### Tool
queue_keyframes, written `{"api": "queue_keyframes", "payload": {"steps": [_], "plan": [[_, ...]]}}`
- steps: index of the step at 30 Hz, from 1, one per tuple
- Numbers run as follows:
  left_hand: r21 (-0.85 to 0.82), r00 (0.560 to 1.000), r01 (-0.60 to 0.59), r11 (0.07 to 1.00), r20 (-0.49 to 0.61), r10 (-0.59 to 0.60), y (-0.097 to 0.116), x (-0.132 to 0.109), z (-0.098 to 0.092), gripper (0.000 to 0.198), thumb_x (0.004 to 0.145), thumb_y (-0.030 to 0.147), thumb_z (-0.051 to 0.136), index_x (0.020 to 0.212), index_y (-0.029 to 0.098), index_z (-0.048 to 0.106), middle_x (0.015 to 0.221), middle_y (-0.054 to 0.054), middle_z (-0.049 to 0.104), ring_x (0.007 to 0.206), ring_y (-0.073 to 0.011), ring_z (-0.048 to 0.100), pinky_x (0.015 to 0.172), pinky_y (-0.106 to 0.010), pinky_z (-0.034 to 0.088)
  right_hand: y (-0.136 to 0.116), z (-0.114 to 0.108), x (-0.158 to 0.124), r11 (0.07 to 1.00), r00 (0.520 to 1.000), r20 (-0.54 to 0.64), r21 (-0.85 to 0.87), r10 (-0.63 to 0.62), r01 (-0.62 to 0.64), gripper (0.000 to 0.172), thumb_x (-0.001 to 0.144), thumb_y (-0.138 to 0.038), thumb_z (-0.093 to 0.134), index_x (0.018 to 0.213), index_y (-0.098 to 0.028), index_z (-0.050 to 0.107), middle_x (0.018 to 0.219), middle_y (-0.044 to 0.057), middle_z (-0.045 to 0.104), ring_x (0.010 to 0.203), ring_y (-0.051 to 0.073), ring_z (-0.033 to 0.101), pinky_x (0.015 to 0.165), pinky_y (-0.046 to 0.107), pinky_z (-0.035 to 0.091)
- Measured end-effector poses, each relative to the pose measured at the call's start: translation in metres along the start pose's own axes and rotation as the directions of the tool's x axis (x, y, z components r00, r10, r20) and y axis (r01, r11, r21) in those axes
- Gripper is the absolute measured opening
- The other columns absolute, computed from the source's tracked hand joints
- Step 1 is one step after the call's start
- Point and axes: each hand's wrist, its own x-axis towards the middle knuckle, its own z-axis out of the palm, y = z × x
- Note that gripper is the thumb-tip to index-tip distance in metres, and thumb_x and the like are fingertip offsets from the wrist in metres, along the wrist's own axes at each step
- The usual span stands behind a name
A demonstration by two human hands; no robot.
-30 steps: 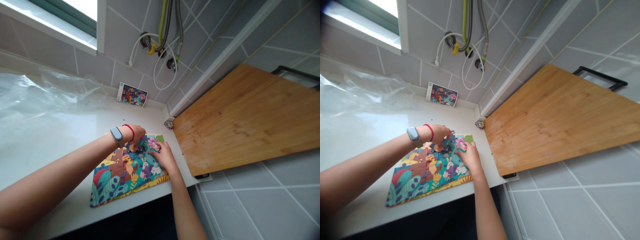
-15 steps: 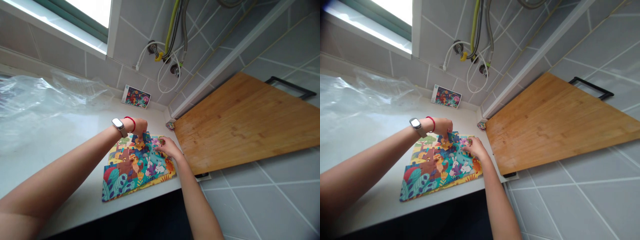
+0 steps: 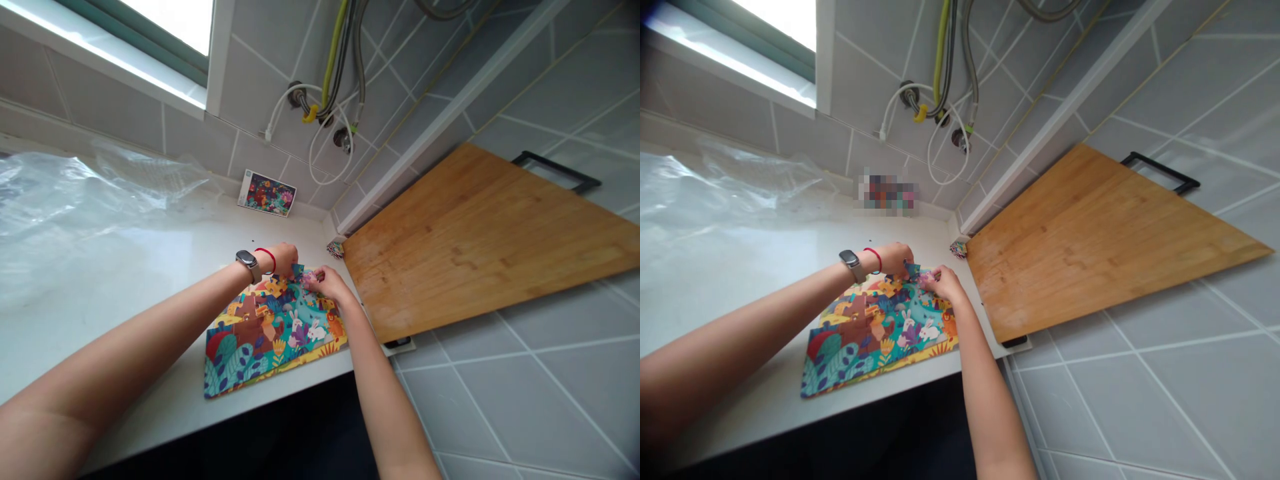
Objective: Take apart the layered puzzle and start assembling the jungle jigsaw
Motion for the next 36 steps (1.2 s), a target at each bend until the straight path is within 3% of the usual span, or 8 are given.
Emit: {"api": "queue_keyframes", "payload": {"steps": [5, 11, 15, 20, 24, 30, 34, 36], "plan": [[-0.043, 0.992, -0.03, 0.999, -0.121, 0.025, -0.002, 0.0, -0.005, 0.019, 0.066, 0.022, 0.079, 0.085, 0.02, 0.08, 0.086, -0.008, 0.079, 0.087, -0.0242, 0.072, 0.071, -0.025, 0.049, 0.001, 0.005, -0.006, 0.995, 1.0, -0.019, 0.098, 0.018, -0.016, 0.046, 0.053, -0.042, 0.09, 0.081, -0.021, 0.059, 0.074, -0.005, 0.066, 0.068, 0.015, 0.059, 0.062, 0.024, 0.048], [-0.111, 0.987, -0.037, 0.993, -0.162, 0.019, -0.003, -0.002, -0.009, 0.027, 0.063, 0.024, 0.08, 0.09, 0.022, 0.078, 0.091, -0.004, 0.079, 0.081, -0.021, 0.072, 0.064, -0.022, 0.049, 0.003, 0.008, -0.011, 0.953, 0.997, -0.053, 0.302, 0.054, -0.035, 0.043, 0.063, -0.051, 0.084, 0.083, -0.02, 0.061, 0.074, -0.002, 0.066, 0.069, 0.016, 0.059, 0.061, 0.026, 0.048], [-0.219, 0.982, -0.029, 0.975, -0.19, -0.013, -0.009, -0.002, -0.017, 0.037, 0.063, 0.026, 0.08, 0.099, 0.019, 0.079, 0.093, -0.007, 0.08, 0.076, -0.0203, 0.072, 0.061, -0.023, 0.048, -0.004, 0.008, -0.018, 0.878, 0.998, -0.038, 0.479, 0.043, -0.02, 0.048, 0.065, -0.058, 0.082, 0.085, -0.017, 0.064, 0.075, 0.0, 0.067, 0.069, 0.016, 0.06, 0.063, 0.026, 0.049], [-0.492, 0.974, -0.156, 0.856, -0.22, 0.052, -0.013, -0.001, -0.021, 0.024, 0.066, 0.031, 0.079, 0.083, 0.015, 0.077, 0.073, -0.006, 0.075, 0.063, -0.0184, 0.067, 0.057, -0.026, 0.049, -0.027, 0.018, -0.022, 0.773, 0.997, -0.054, 0.629, -0.06, 0.081, 0.057, 0.072, -0.064, 0.078, 0.107, -0.019, 0.067, 0.095, 0.004, 0.073, 0.082, 0.019, 0.065, 0.077, 0.03, 0.055], [-0.69, 0.982, -0.133, 0.711, -0.188, 0.0, -0.006, -0.002, -0.016, 0.024, 0.065, 0.035, 0.082, 0.075, 0.014, 0.074, 0.069, -0.005, 0.073, 0.063, -0.0165, 0.066, 0.058, -0.027, 0.053, -0.031, 0.034, -0.02, 0.736, 0.986, -0.16, 0.661, -0.048, 0.143, 0.058, 0.077, -0.068, 0.072, 0.11, -0.021, 0.063, 0.098, 0.005, 0.07, 0.088, 0.02, 0.065, 0.077, 0.029, 0.056], [-0.752, 0.977, -0.094, 0.653, -0.196, -0.085, 0.001, 0.005, 0.002, 0.024, 0.067, 0.033, 0.083, 0.076, 0.013, 0.072, 0.068, -0.003, 0.07, 0.061, -0.0138, 0.062, 0.055, -0.025, 0.049, -0.017, 0.051, -0.015, 0.737, 0.98, -0.199, 0.663, 0.005, 0.131, 0.045, 0.081, -0.066, 0.067, 0.089, -0.024, 0.053, 0.082, -0.001, 0.056, 0.073, 0.015, 0.055, 0.064, 0.023, 0.052], [-0.772, 0.941, -0.113, 0.625, -0.285, -0.181, 0.006, 0.01, 0.011, 0.021, 0.077, 0.033, 0.075, 0.083, 0.014, 0.069, 0.07, -0.002, 0.067, 0.06, -0.0114, 0.058, 0.056, -0.023, 0.047, -0.017, 0.05, -0.017, 0.652, 0.97, -0.24, 0.743, 0.048, 0.152, 0.042, 0.079, -0.058, 0.073, 0.093, -0.023, 0.054, 0.085, -0.001, 0.059, 0.074, 0.014, 0.058, 0.068, 0.024, 0.053], [-0.813, 0.944, -0.1, 0.573, -0.26, -0.205, 0.009, 0.012, 0.016, 0.02, 0.083, 0.034, 0.069, 0.088, 0.015, 0.066, 0.074, -0.002, 0.067, 0.063, -0.0112, 0.058, 0.06, -0.023, 0.049, -0.02, 0.05, -0.019, 0.586, 0.965, -0.256, 0.791, 0.056, 0.176, 0.044, 0.077, -0.053, 0.078, 0.101, -0.023, 0.057, 0.094, 0.001, 0.066, 0.082, 0.016, 0.064, 0.075, 0.027, 0.056]]}}
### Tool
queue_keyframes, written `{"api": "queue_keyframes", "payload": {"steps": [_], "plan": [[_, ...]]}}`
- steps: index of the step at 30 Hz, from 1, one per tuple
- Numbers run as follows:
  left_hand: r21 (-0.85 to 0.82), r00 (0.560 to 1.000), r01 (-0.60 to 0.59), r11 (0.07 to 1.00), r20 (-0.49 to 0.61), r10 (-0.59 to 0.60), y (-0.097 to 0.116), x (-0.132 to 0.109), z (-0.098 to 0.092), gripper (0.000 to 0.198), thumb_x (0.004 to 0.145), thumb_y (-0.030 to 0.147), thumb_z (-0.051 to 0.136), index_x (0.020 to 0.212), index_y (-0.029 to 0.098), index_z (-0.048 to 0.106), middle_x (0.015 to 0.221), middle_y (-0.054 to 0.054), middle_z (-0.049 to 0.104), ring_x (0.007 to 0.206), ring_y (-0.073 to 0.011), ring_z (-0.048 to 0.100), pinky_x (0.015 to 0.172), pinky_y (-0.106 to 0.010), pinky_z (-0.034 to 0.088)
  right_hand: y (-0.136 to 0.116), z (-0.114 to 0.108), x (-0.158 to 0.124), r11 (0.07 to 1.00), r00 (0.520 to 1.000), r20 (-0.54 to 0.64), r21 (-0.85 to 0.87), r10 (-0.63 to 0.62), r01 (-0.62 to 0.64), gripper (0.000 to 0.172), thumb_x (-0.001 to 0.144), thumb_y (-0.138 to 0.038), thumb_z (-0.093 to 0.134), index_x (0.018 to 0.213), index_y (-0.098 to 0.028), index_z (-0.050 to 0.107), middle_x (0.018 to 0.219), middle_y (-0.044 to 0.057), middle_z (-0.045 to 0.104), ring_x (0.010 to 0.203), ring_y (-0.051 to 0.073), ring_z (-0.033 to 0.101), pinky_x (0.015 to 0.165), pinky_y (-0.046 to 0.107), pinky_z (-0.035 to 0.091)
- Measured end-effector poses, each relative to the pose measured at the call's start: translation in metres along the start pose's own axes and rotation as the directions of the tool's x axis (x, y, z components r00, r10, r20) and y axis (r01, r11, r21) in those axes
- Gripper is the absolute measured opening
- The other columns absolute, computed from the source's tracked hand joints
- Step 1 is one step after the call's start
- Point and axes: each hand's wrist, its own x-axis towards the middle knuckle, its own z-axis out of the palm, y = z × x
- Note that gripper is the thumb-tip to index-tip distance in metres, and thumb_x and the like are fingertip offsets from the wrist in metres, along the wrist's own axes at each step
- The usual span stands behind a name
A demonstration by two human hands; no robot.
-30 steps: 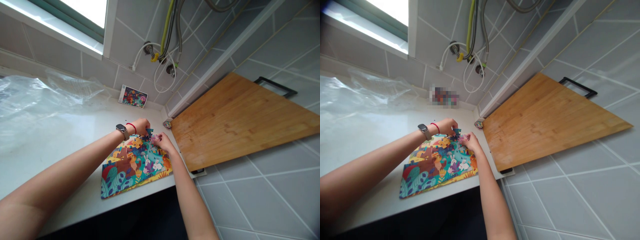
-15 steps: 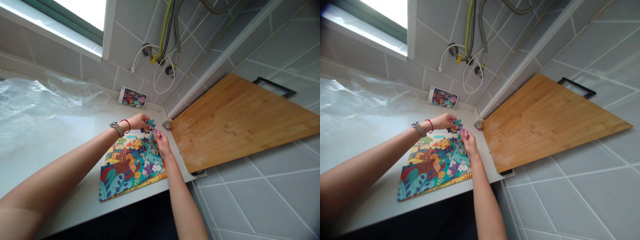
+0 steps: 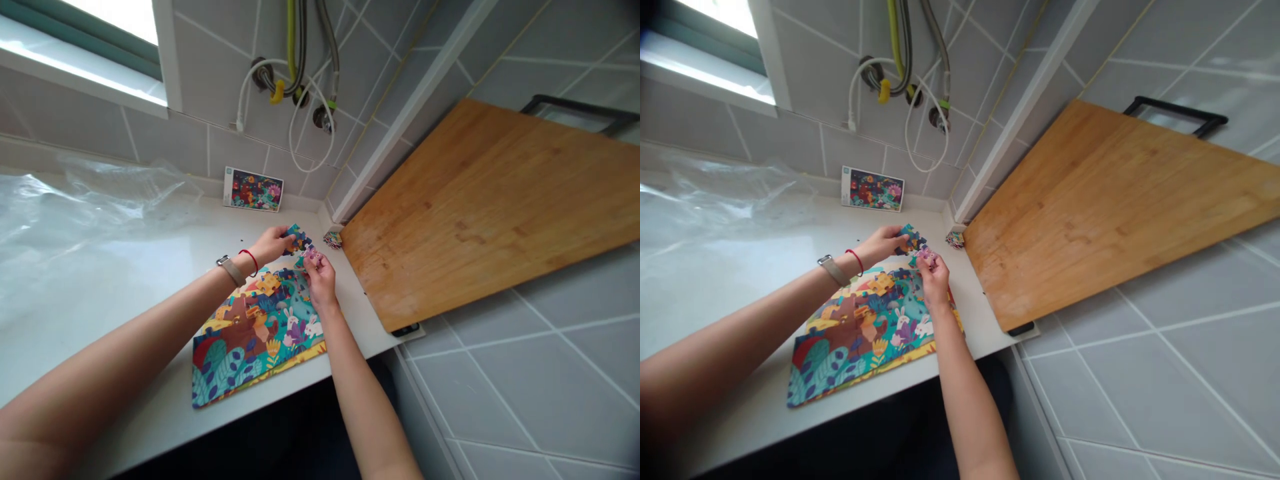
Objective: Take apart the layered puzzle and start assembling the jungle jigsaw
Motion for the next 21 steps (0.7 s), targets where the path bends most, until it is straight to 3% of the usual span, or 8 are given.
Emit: {"api": "queue_keyframes", "payload": {"steps": [4, 8, 11, 17, 21], "plan": [[0.002, 0.997, 0.02, 1.0, 0.08, -0.02, -0.008, -0.003, 0.013, 0.019, 0.09, 0.037, 0.062, 0.089, 0.018, 0.057, 0.074, 0.001, 0.06, 0.064, -0.0113, 0.057, 0.063, -0.024, 0.052, 0.0, 0.004, -0.003, 0.998, 0.997, -0.077, 0.051, -0.022, 0.026, 0.054, 0.071, -0.048, 0.083, 0.112, -0.022, 0.059, 0.11, 0.006, 0.072, 0.098, 0.021, 0.069, 0.086, 0.032, 0.058], [0.213, 0.988, -0.15, 0.965, 0.072, 0.138, -0.017, -0.003, 0.02, 0.021, 0.092, 0.036, 0.058, 0.081, 0.02, 0.049, 0.067, 0.004, 0.049, 0.061, -0.0109, 0.048, 0.058, -0.022, 0.046, 0.005, 0.005, -0.002, 1.0, 0.981, -0.194, 0.018, 0.021, -0.018, 0.061, 0.064, -0.052, 0.086, 0.109, -0.023, 0.057, 0.11, 0.006, 0.071, 0.093, 0.02, 0.07, 0.081, 0.031, 0.059], [0.26, 0.979, -0.204, 0.944, 0.078, 0.19, -0.019, -0.003, 0.019, 0.025, 0.092, 0.039, 0.059, 0.079, 0.021, 0.048, 0.068, 0.005, 0.047, 0.062, -0.0111, 0.047, 0.059, -0.023, 0.045, 0.006, 0.004, -0.002, 0.999, 0.993, -0.113, -0.005, 0.047, -0.048, 0.052, 0.07, -0.057, 0.081, 0.103, -0.022, 0.061, 0.102, 0.005, 0.073, 0.088, 0.02, 0.069, 0.077, 0.03, 0.058], [-0.035, 0.991, -0.133, 0.99, 0.009, 0.134, -0.024, -0.006, 0.029, 0.033, 0.087, 0.051, 0.067, 0.091, 0.018, 0.066, 0.074, 0.0, 0.061, 0.068, -0.0148, 0.057, 0.063, -0.025, 0.048, 0.005, 0.006, -0.003, 0.989, 0.997, 0.008, -0.123, -0.077, 0.078, 0.042, 0.088, -0.061, 0.066, 0.099, -0.02, 0.067, 0.087, 0.003, 0.073, 0.08, 0.019, 0.066, 0.069, 0.027, 0.054], [-0.15, 0.99, -0.104, 0.983, -0.113, 0.087, -0.035, -0.011, 0.044, 0.036, 0.086, 0.052, 0.07, 0.101, 0.019, 0.068, 0.073, 0.001, 0.063, 0.062, -0.0134, 0.055, 0.056, -0.023, 0.044, 0.008, 0.007, -0.003, 0.977, 0.993, 0.024, -0.173, -0.118, 0.121, 0.035, 0.093, -0.055, 0.063, 0.099, -0.021, 0.066, 0.079, 0.001, 0.07, 0.071, 0.018, 0.062, 0.062, 0.027, 0.05]]}}
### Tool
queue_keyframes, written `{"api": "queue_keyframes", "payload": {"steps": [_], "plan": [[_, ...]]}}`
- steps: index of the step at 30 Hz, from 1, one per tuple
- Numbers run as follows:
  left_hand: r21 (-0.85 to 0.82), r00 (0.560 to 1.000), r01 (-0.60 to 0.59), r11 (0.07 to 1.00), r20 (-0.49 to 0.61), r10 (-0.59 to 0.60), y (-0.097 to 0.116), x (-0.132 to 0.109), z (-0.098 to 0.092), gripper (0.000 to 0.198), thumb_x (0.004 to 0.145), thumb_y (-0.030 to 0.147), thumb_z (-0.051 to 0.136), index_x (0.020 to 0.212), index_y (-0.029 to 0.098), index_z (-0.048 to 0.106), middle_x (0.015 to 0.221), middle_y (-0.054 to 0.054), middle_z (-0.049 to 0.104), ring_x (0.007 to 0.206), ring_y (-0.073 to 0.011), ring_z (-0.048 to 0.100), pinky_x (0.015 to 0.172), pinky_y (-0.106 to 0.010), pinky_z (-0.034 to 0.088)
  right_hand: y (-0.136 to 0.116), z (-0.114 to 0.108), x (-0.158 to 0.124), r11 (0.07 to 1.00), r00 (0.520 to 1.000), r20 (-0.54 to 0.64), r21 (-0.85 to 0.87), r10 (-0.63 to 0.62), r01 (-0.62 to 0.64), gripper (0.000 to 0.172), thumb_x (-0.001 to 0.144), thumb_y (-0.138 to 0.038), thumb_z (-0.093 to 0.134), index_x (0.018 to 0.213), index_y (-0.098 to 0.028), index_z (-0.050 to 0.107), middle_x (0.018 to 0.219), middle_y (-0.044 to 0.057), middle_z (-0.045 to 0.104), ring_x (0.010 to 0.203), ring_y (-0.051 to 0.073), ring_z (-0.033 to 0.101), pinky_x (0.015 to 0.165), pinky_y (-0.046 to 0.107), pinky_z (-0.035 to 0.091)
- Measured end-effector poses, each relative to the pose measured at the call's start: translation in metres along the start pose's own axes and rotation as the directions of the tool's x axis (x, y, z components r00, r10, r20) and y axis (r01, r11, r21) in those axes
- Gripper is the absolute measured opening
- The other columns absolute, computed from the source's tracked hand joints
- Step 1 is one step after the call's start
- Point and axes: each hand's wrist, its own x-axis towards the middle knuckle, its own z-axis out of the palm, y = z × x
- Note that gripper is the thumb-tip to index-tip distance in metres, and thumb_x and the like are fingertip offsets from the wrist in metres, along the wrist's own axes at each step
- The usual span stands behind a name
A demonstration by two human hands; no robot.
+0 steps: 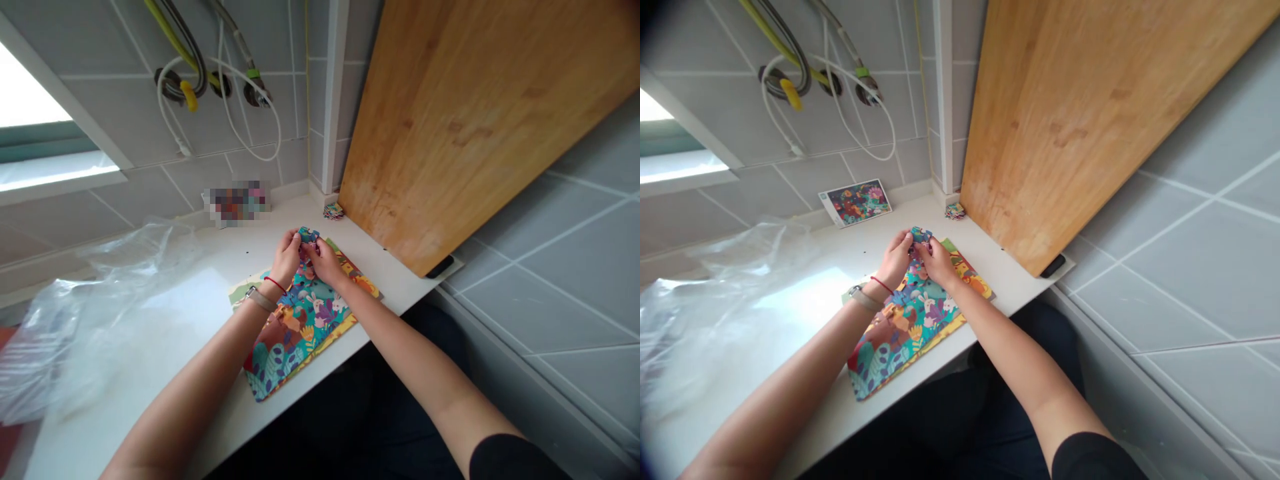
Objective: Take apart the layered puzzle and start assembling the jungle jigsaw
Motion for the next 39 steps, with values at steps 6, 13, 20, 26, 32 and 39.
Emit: {"api": "queue_keyframes", "payload": {"steps": [6, 13, 20, 26, 32, 39], "plan": [[-0.028, 0.998, -0.055, 0.998, 0.034, 0.056, 0.001, -0.008, 0.004, 0.05, 0.087, 0.068, 0.065, 0.086, 0.018, 0.068, 0.072, -0.001, 0.064, 0.067, -0.015, 0.06, 0.061, -0.024, 0.047, -0.005, -0.003, -0.003, 0.992, 0.997, -0.011, -0.101, -0.078, 0.077, 0.028, 0.096, -0.047, 0.062, 0.103, -0.021, 0.069, 0.085, 0.003, 0.072, 0.078, 0.02, 0.065, 0.072, 0.03, 0.051], [-0.125, 0.997, 0.072, 0.99, 0.039, -0.067, 0.005, -0.01, 0.008, 0.036, 0.068, 0.042, 0.085, 0.079, 0.02, 0.059, 0.059, 0.006, 0.057, 0.051, -0.0106, 0.054, 0.052, -0.022, 0.043, -0.009, -0.004, -0.006, 0.942, 0.982, 0.073, -0.279, -0.172, 0.186, 0.027, 0.09, -0.036, 0.071, 0.112, -0.02, 0.071, 0.099, 0.007, 0.075, 0.088, 0.022, 0.068, 0.084, 0.033, 0.051], [-0.358, 0.974, 0.226, 0.906, 0.078, -0.212, 0.011, -0.005, 0.003, 0.021, 0.071, 0.03, 0.074, 0.081, 0.018, 0.059, 0.069, 0.002, 0.064, 0.058, -0.0109, 0.059, 0.058, -0.022, 0.048, -0.002, -0.002, -0.003, 0.99, 0.992, -0.019, -0.079, -0.121, 0.119, 0.031, 0.084, -0.037, 0.075, 0.11, -0.021, 0.07, 0.108, 0.007, 0.075, 0.092, 0.021, 0.07, 0.082, 0.032, 0.055], [-0.303, 0.966, 0.249, 0.92, 0.151, -0.212, 0.024, -0.011, 0.004, 0.037, 0.094, 0.055, 0.059, 0.095, 0.018, 0.064, 0.083, -0.004, 0.072, 0.078, -0.0168, 0.07, 0.072, -0.027, 0.055, -0.006, -0.006, -0.001, 0.993, 0.992, -0.052, -0.013, -0.114, 0.113, 0.027, 0.086, -0.041, 0.072, 0.105, -0.021, 0.071, 0.105, 0.006, 0.076, 0.095, 0.022, 0.07, 0.087, 0.034, 0.054], [0.517, 0.908, 0.027, 0.855, 0.345, -0.237, 0.055, 0.001, -0.038, 0.056, 0.083, 0.068, 0.067, 0.118, 0.024, 0.069, 0.107, -0.007, 0.077, 0.093, -0.0243, 0.071, 0.08, -0.033, 0.053, -0.015, -0.011, -0.001, 0.997, 0.996, -0.048, -0.011, -0.076, 0.076, 0.034, 0.083, -0.053, 0.074, 0.086, -0.02, 0.066, 0.081, 0.001, 0.071, 0.078, 0.018, 0.064, 0.074, 0.029, 0.05], [0.887, 0.817, -0.354, 0.297, 0.448, -0.364, 0.06, -0.001, -0.062, 0.065, 0.069, 0.058, 0.08, 0.124, 0.024, 0.07, 0.11, -0.009, 0.077, 0.096, -0.0301, 0.072, 0.084, -0.035, 0.052, -0.01, -0.01, 0.003, 0.989, 0.992, -0.119, 0.147, 0.03, -0.013, 0.044, 0.078, -0.062, 0.075, 0.086, -0.021, 0.065, 0.08, 0.001, 0.068, 0.074, 0.017, 0.061, 0.068, 0.027, 0.05]]}}
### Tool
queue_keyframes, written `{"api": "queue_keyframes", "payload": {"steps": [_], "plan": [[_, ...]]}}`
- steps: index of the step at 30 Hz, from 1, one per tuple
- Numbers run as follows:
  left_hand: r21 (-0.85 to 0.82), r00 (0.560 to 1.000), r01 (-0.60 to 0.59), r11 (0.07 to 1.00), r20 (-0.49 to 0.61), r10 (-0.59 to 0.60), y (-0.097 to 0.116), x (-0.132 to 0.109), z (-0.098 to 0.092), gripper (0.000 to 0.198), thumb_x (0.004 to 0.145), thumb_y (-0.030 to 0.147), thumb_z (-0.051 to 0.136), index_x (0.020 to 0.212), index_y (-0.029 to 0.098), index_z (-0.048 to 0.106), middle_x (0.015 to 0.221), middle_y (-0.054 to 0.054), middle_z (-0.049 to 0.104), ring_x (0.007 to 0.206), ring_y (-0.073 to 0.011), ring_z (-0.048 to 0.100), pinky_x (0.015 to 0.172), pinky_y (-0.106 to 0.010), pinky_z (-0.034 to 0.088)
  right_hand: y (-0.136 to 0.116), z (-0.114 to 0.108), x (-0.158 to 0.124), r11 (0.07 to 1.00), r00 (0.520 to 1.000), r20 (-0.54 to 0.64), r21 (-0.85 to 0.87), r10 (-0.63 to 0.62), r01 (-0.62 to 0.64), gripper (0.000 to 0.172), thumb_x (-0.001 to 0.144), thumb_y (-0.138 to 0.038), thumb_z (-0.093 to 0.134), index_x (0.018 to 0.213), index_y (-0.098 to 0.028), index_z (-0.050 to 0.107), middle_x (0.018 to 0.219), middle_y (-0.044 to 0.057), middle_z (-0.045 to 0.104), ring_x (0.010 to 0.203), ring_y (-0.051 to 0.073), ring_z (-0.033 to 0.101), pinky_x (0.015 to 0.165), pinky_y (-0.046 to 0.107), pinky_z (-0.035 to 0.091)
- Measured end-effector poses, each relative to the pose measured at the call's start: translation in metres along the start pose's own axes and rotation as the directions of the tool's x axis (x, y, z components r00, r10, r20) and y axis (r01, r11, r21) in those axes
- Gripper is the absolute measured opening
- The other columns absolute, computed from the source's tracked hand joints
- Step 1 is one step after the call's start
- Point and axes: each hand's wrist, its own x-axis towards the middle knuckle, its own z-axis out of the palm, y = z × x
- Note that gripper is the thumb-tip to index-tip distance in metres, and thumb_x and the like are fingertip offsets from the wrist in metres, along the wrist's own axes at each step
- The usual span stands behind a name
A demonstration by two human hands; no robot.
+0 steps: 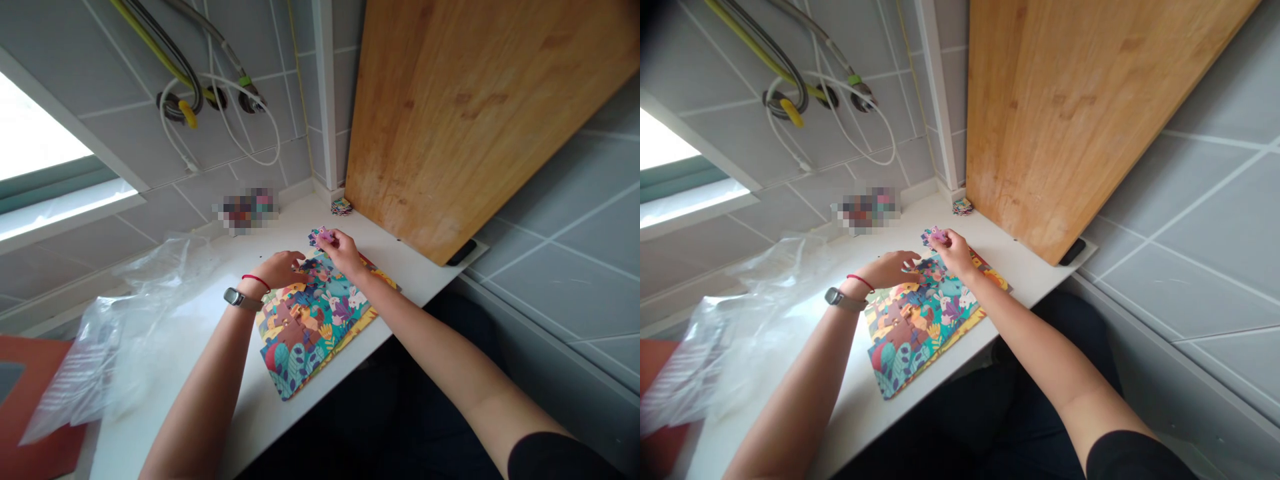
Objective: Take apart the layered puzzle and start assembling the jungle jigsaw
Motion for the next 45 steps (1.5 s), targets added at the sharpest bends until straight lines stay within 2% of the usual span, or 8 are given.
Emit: {"api": "queue_keyframes", "payload": {"steps": [3, 7, 15, 20, 26, 32, 40, 45], "plan": [[-0.006, 0.988, -0.078, 0.997, -0.132, 0.077, 0.007, 0.007, 0.019, 0.059, 0.058, 0.049, 0.089, 0.11, 0.024, 0.075, 0.1, -0.01, 0.075, 0.092, -0.0313, 0.07, 0.082, -0.035, 0.052, 0.002, -0.001, 0.001, 0.998, 0.998, -0.014, 0.023, 0.057, -0.057, 0.048, 0.074, -0.066, 0.076, 0.086, -0.02, 0.065, 0.079, 0.001, 0.067, 0.071, 0.016, 0.06, 0.062, 0.025, 0.049], [-0.104, 0.958, -0.051, 0.993, -0.287, 0.02, 0.006, 0.017, 0.036, 0.056, 0.045, 0.038, 0.096, 0.095, 0.024, 0.076, 0.087, -0.008, 0.069, 0.085, -0.0316, 0.068, 0.079, -0.035, 0.052, 0.001, -0.001, 0.001, 0.998, 0.998, -0.013, 0.02, 0.066, -0.066, 0.05, 0.073, -0.068, 0.076, 0.087, -0.02, 0.067, 0.08, 0.002, 0.068, 0.07, 0.016, 0.061, 0.059, 0.024, 0.049], [-0.269, 0.955, -0.039, 0.962, -0.294, -0.044, 0.0, 0.022, 0.039, 0.053, 0.036, 0.033, 0.099, 0.083, 0.025, 0.077, 0.084, -0.005, 0.066, 0.077, -0.0269, 0.065, 0.075, -0.034, 0.052, 0.001, 0.0, 0.0, 0.997, 0.997, -0.003, 0.02, 0.076, -0.075, 0.049, 0.072, -0.066, 0.077, 0.085, -0.02, 0.066, 0.078, 0.001, 0.067, 0.067, 0.015, 0.06, 0.059, 0.025, 0.049], [-0.242, 0.97, -0.085, 0.966, -0.241, 0.025, 0.007, 0.021, 0.036, 0.049, 0.04, 0.031, 0.098, 0.083, 0.024, 0.077, 0.091, -0.008, 0.07, 0.084, -0.0297, 0.067, 0.082, -0.036, 0.052, 0.001, 0.001, 0.0, 0.997, 0.998, 0.006, 0.041, 0.069, -0.07, 0.05, 0.072, -0.066, 0.078, 0.086, -0.02, 0.066, 0.075, 0.0, 0.065, 0.065, 0.014, 0.058, 0.06, 0.025, 0.05], [-0.302, 0.964, -0.13, 0.944, -0.259, 0.05, 0.01, 0.022, 0.038, 0.052, 0.039, 0.027, 0.097, 0.085, 0.027, 0.074, 0.075, -0.002, 0.071, 0.073, -0.0269, 0.067, 0.071, -0.032, 0.051, 0.001, 0.0, 0.0, 0.998, 0.998, -0.003, 0.002, 0.062, -0.062, 0.051, 0.072, -0.068, 0.077, 0.087, -0.021, 0.067, 0.076, 0.001, 0.067, 0.068, 0.016, 0.061, 0.059, 0.026, 0.05], [-0.298, 0.964, -0.174, 0.938, -0.246, 0.101, 0.01, 0.022, 0.04, 0.043, 0.042, 0.023, 0.093, 0.081, 0.029, 0.078, 0.077, -0.002, 0.075, 0.072, -0.0251, 0.066, 0.067, -0.03, 0.048, 0.0, 0.0, 0.0, 0.999, 0.999, -0.003, -0.002, 0.049, -0.049, 0.051, 0.073, -0.068, 0.077, 0.086, -0.02, 0.067, 0.076, 0.001, 0.067, 0.067, 0.016, 0.06, 0.061, 0.027, 0.051], [-0.375, 0.976, -0.115, 0.92, -0.215, 0.035, 0.006, 0.023, 0.031, 0.026, 0.045, 0.026, 0.091, 0.064, 0.025, 0.073, 0.058, 0.001, 0.066, 0.052, -0.0164, 0.056, 0.05, -0.025, 0.037, -0.003, -0.001, 0.001, 0.993, 0.995, -0.018, 0.065, 0.101, -0.099, 0.052, 0.071, -0.069, 0.078, 0.085, -0.021, 0.064, 0.077, 0.0, 0.066, 0.064, 0.015, 0.057, 0.056, 0.025, 0.047], [-0.478, 0.933, -0.16, 0.863, -0.359, -0.026, -0.011, 0.02, 0.011, 0.023, 0.061, 0.037, 0.084, 0.059, 0.021, 0.067, 0.056, 0.001, 0.064, 0.053, -0.0145, 0.052, 0.05, -0.023, 0.036, -0.008, -0.002, -0.001, 0.98, 0.991, 0.036, 0.145, 0.132, -0.136, 0.05, 0.076, -0.069, 0.073, 0.088, -0.022, 0.063, 0.083, 0.001, 0.066, 0.076, 0.016, 0.06, 0.061, 0.025, 0.048]]}}
